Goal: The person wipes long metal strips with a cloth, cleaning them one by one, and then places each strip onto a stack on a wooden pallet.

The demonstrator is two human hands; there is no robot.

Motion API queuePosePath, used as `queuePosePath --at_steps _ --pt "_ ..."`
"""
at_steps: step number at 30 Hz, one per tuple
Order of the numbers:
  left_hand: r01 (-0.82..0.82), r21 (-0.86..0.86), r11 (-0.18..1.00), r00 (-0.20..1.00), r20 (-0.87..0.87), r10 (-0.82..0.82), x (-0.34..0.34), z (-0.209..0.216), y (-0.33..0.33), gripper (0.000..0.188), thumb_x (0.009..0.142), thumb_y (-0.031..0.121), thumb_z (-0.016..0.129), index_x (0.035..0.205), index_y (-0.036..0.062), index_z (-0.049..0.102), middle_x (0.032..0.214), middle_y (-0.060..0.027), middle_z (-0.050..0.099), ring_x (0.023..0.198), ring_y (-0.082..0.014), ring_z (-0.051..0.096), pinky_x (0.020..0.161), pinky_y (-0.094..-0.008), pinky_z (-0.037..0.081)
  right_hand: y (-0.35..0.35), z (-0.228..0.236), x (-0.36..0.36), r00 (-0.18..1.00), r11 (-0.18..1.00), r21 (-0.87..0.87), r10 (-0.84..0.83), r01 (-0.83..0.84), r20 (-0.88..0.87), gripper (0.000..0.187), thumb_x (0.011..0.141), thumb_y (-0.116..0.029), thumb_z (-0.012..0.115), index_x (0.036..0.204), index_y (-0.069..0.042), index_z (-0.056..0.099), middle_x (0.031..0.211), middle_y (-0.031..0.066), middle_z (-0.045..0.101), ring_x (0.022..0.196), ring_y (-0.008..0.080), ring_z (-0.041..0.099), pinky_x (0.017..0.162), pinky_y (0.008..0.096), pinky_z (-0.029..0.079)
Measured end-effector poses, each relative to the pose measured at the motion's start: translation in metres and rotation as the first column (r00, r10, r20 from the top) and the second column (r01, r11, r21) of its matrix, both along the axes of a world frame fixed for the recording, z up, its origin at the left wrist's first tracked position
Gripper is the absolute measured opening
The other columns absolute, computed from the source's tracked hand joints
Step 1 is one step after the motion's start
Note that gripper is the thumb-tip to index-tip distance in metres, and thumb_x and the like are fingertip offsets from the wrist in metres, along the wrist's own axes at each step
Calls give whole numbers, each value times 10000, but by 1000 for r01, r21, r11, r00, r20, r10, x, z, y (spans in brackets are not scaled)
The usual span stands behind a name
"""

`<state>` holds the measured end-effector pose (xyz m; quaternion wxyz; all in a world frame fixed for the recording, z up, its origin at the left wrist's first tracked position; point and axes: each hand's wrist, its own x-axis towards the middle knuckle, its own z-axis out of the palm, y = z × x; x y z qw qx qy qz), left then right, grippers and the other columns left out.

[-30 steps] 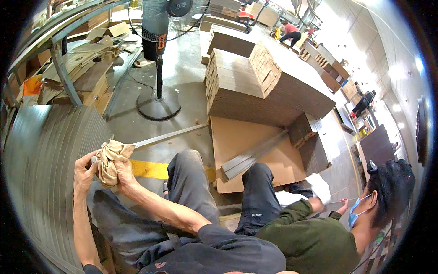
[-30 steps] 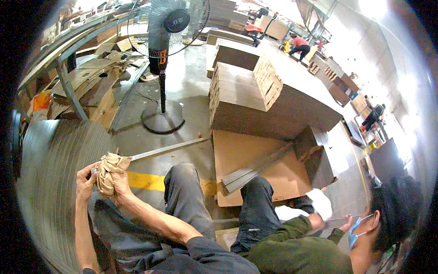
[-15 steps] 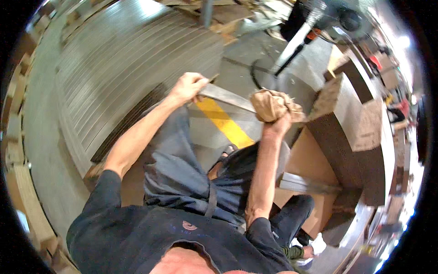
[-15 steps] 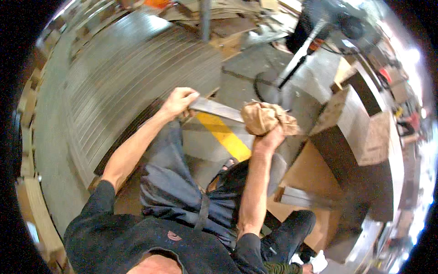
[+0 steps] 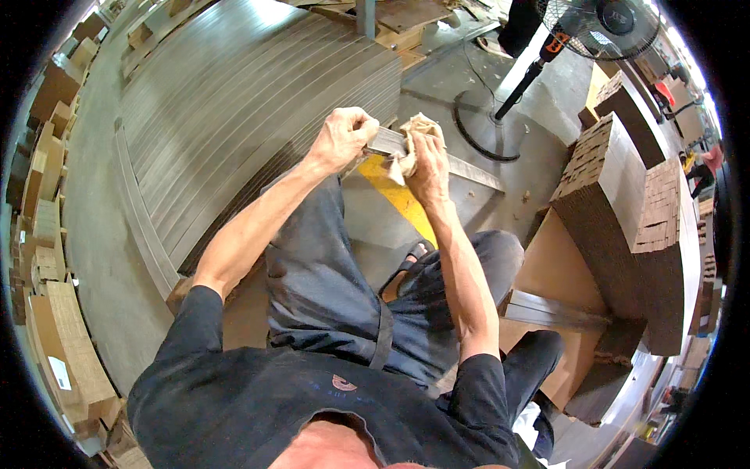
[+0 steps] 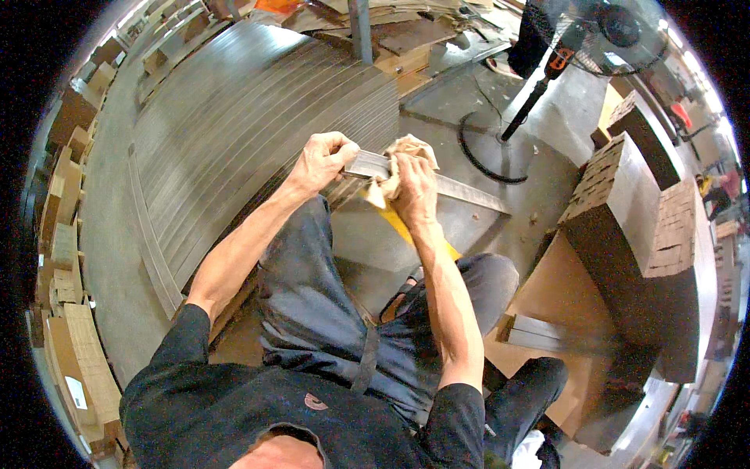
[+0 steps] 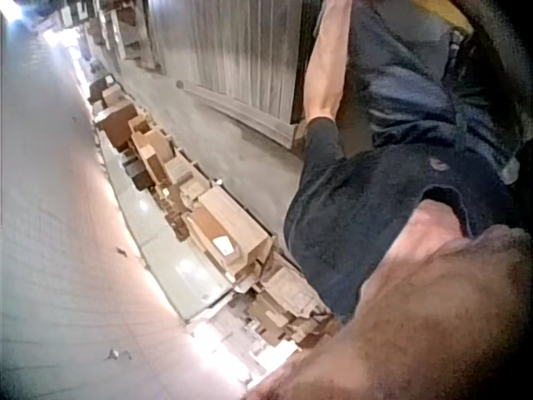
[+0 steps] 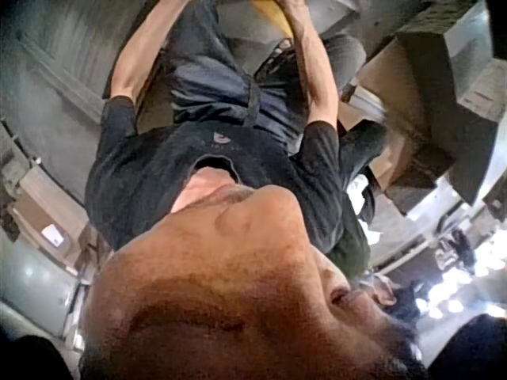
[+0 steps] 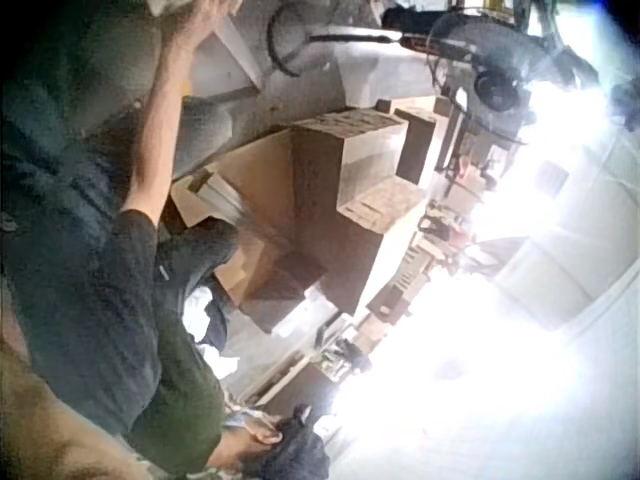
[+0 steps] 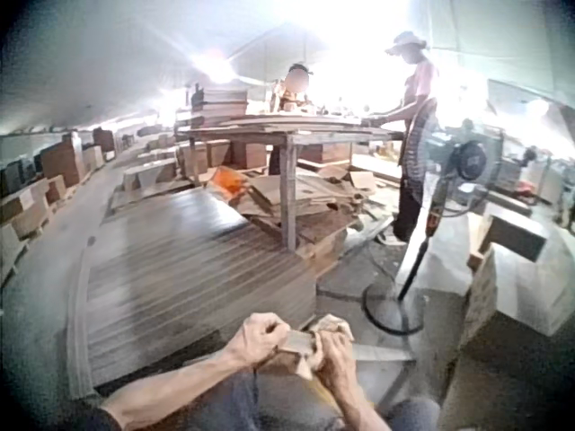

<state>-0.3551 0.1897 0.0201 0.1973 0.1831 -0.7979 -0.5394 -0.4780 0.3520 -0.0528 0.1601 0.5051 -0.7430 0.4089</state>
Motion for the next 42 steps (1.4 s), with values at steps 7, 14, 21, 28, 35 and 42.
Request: queuePosePath --at_steps 7,14,21,28,35,42 --pt "-44 -42 998 999 21 45 19 39 5 223 893 211 650 894 -12 661 730 -33 616 607 -80 560 508 -244 456 33 -56 -59 996 978 192 -85 82 8 555 626 -272 830 1088 -70 597 1040 125 626 1010 354 550 867 442 461" --pt "50 301 952 745 -646 166 9 30 39 415 833 109 706 1187 -8 524 1099 -143 614 1018 -226 615 923 -370 491 -12 -9 -7 981 982 54 -175 180 -87 458 729 -349 763 1037 -55 595 946 127 600 916 326 546 782 432 445" --pt "180 463 868 609 -745 271 14 62 34 161 706 -64 607 820 38 555 794 -73 581 793 -176 590 813 -330 498 -43 51 43 994 981 -193 -53 33 -98 428 723 -347 758 987 -54 593 937 125 603 910 311 560 769 427 461" --pt "237 686 688 471 -700 536 103 106 -26 329 581 -69 575 879 35 482 748 -121 477 750 -292 547 927 -525 433 -29 32 1 982 995 -61 64 -76 -177 355 704 -157 729 998 -52 559 913 110 595 908 317 560 788 414 476" --pt "230 662 713 478 -715 510 188 132 -81 313 602 -81 589 879 19 482 734 -118 485 743 -259 538 918 -502 439 52 -34 -96 985 968 237 -38 78 -170 531 597 -242 849 1024 -83 579 1022 101 585 986 328 539 850 416 475" --pt "222 524 822 400 -818 413 250 175 -99 262 823 98 623 1047 -12 546 777 -110 508 736 -237 509 857 -458 456 75 -65 -128 683 560 775 -690 295 239 326 836 -303 669 1062 -71 699 1022 183 701 990 325 677 836 415 538"
